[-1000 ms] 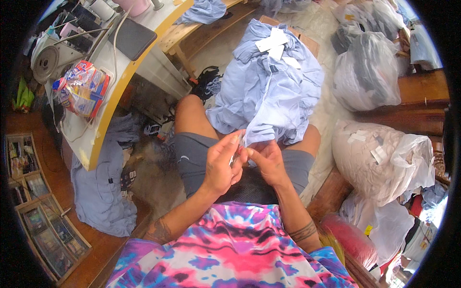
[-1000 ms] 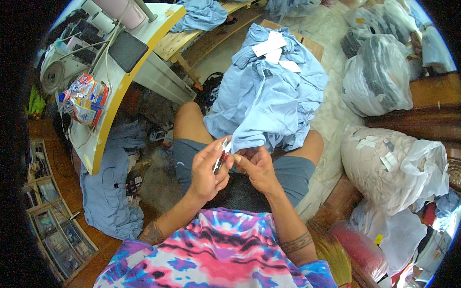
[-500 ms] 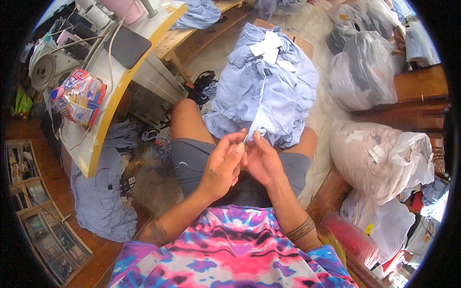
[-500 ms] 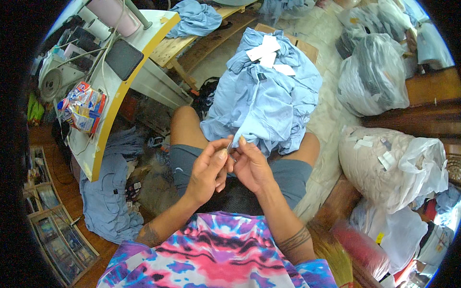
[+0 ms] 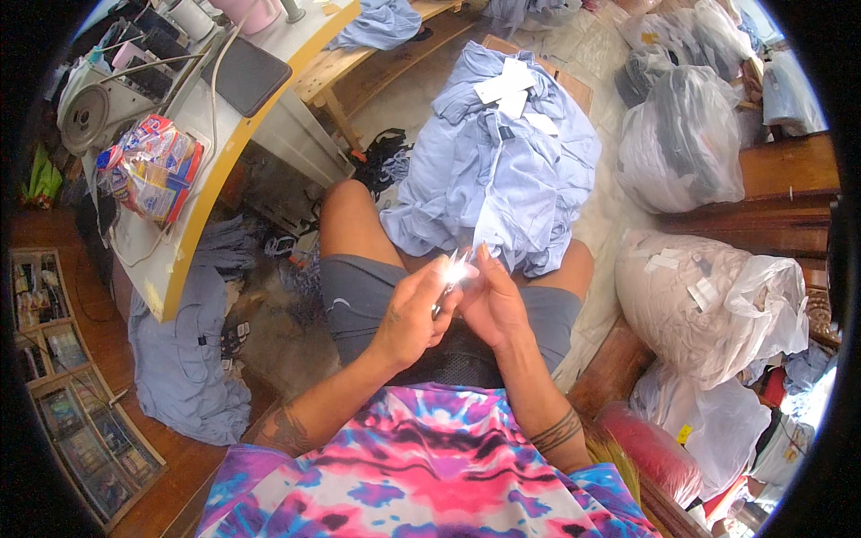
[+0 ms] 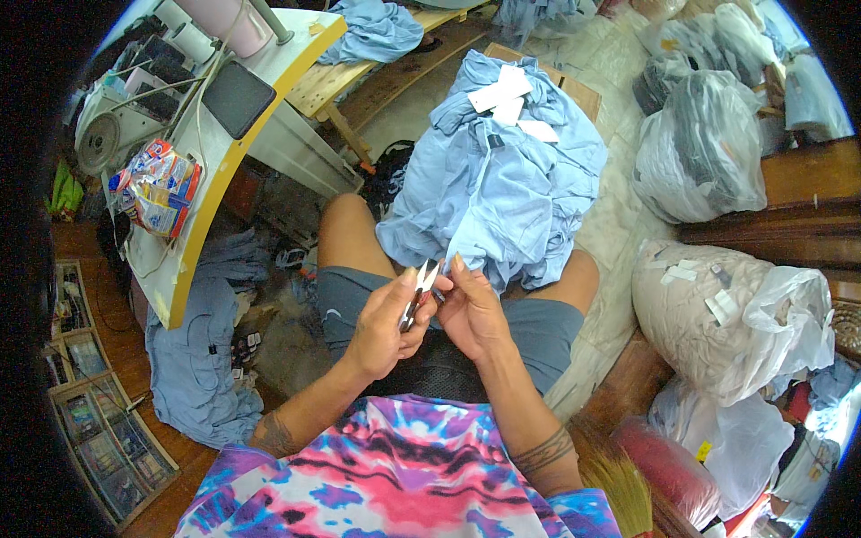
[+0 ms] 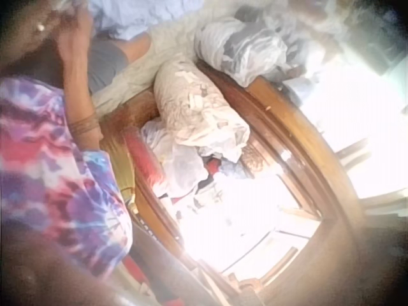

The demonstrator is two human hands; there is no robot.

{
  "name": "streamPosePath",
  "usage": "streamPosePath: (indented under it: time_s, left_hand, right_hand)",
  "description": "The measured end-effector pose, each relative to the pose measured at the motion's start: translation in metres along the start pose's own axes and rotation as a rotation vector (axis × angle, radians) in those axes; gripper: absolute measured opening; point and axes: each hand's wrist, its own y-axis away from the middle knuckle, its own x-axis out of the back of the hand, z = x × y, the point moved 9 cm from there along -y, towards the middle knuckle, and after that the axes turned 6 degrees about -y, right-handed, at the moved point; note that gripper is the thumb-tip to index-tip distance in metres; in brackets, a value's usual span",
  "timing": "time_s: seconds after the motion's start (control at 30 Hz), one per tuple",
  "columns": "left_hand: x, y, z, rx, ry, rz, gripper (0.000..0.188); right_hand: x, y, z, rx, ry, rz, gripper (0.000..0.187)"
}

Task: The person attaches plastic tags to several light-blue shirts by hand using a tagging tool and then cuts the excess plastic fasteners with small shears.

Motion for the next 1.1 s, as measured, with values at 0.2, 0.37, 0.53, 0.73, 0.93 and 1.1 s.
streamPosePath:
  time_s: [0.2, 0.37, 0.53, 0.73, 0.93, 1.1]
  left_hand:
    - [-0.004, -0.002, -0.005, -0.010, -0.029, -0.005, 0.045]
    - [-0.003, -0.002, -0.005, -0.010, -0.041, -0.032, 0.042]
    - [-0.002, -0.004, -0.008, -0.012, -0.024, -0.021, 0.041]
    - [-0.001, -0.005, -0.008, 0.004, -0.004, -0.018, 0.039]
    - [-0.001, -0.005, -0.009, 0.021, 0.067, -0.004, 0.037]
    - [-0.003, -0.005, -0.010, 0.059, 0.172, -0.011, 0.038]
  right_hand:
    - [0.000, 0.002, -0.001, 0.006, 0.019, -0.018, 0.022]
    - [0.004, 0.002, -0.001, -0.032, 0.026, -0.023, 0.020]
    - [0.007, 0.002, -0.002, 0.017, 0.041, 0.049, 0.020]
    - [0.011, 0.000, -0.001, -0.005, 0.045, 0.023, 0.018]
    - [0.011, -0.001, -0.001, 0.032, 0.060, 0.036, 0.012]
    - [0.015, -0.002, -0.005, 0.032, 0.127, -0.002, 0.011]
